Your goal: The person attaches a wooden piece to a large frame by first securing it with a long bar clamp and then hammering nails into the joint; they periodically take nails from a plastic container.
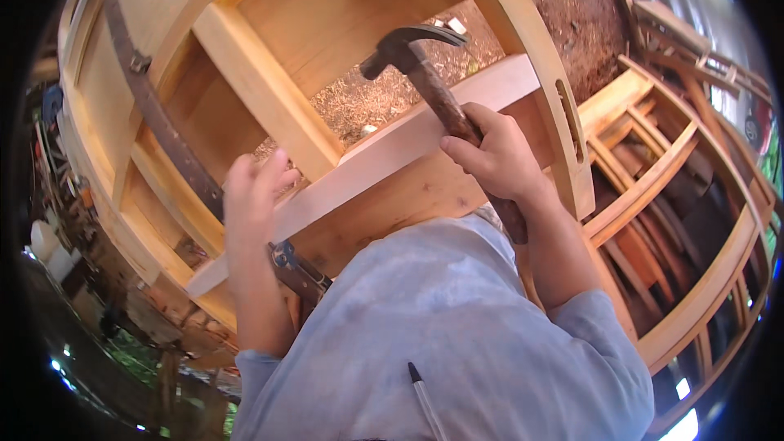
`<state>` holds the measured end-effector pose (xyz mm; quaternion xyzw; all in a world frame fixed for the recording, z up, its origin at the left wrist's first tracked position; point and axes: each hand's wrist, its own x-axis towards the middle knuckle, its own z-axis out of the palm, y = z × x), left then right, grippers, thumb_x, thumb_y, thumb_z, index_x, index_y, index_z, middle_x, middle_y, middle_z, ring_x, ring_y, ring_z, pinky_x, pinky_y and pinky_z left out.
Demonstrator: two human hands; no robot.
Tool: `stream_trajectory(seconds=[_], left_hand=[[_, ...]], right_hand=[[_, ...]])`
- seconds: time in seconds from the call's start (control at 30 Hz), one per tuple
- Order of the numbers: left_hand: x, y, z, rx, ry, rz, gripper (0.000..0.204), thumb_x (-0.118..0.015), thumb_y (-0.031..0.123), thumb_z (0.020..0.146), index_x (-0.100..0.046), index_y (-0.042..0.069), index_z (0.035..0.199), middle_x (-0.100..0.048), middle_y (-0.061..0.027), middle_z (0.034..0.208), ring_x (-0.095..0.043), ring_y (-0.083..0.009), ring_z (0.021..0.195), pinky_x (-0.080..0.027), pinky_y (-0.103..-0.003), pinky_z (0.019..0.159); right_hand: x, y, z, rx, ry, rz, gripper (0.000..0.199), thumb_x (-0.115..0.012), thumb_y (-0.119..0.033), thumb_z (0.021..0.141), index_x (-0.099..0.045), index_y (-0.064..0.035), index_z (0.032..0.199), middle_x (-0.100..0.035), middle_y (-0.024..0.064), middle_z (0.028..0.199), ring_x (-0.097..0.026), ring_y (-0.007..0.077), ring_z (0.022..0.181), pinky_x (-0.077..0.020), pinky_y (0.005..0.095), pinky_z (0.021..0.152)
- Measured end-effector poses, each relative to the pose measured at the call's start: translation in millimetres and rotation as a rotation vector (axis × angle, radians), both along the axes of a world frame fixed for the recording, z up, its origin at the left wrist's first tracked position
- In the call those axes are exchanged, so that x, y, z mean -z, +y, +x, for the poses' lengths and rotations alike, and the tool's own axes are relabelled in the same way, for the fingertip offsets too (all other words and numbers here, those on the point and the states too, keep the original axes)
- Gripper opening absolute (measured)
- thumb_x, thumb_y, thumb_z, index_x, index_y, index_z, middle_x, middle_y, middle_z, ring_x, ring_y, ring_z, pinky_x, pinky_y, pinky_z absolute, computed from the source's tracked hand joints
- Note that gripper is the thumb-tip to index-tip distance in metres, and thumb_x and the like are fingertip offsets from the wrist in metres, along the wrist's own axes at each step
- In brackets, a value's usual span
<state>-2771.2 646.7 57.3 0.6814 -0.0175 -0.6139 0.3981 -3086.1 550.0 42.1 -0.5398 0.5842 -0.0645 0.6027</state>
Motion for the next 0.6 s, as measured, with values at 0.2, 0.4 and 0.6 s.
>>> stream_trajectory(seconds=[0.2, 0.4, 0.6], left_hand=[[-26, -51, 13, 1.246, -1.184, -0.657, 0.017, -0.064, -0.005, 0.079, -0.070, -0.003, 0.095, -0.068, -0.0118, 0.117, -0.061, -0.0322, 0.124, -0.040, -0.053, 0.113], [4, -86, 6, 2.097, -0.895, -0.635, 0.023, -0.062, 0.003, 0.068, -0.076, 0.001, 0.086, -0.071, -0.0059, 0.119, -0.061, -0.0252, 0.123, -0.024, -0.065, 0.122], [2, -95, 20, 1.999, -0.806, -0.662, 0.030, -0.057, 0.003, 0.068, -0.078, 0.007, 0.089, -0.076, -0.0052, 0.109, -0.067, -0.0224, 0.109, -0.023, -0.061, 0.124]], right_hand=[[0, -11, -1, -0.102, -0.002, -0.068, 0.028, -0.072, -0.022, 0.088, -0.064, 0.0028, 0.095, -0.064, 0.0082, 0.067, -0.065, 0.0152, 0.061, -0.0519, 0.0321, 0.058], [-2, -11, 4, 0.000, -0.019, 0.081, 0.028, -0.070, -0.024, 0.090, -0.063, 0.0028, 0.095, -0.064, 0.0068, 0.067, -0.065, 0.0143, 0.059, -0.0535, 0.0308, 0.057], [-12, 3, 9, 0.006, 0.050, -0.001, 0.020, -0.069, -0.019, 0.091, -0.062, -0.0016, 0.099, -0.061, 0.0015, 0.073, -0.059, 0.0081, 0.062, -0.0494, 0.0258, 0.056]])
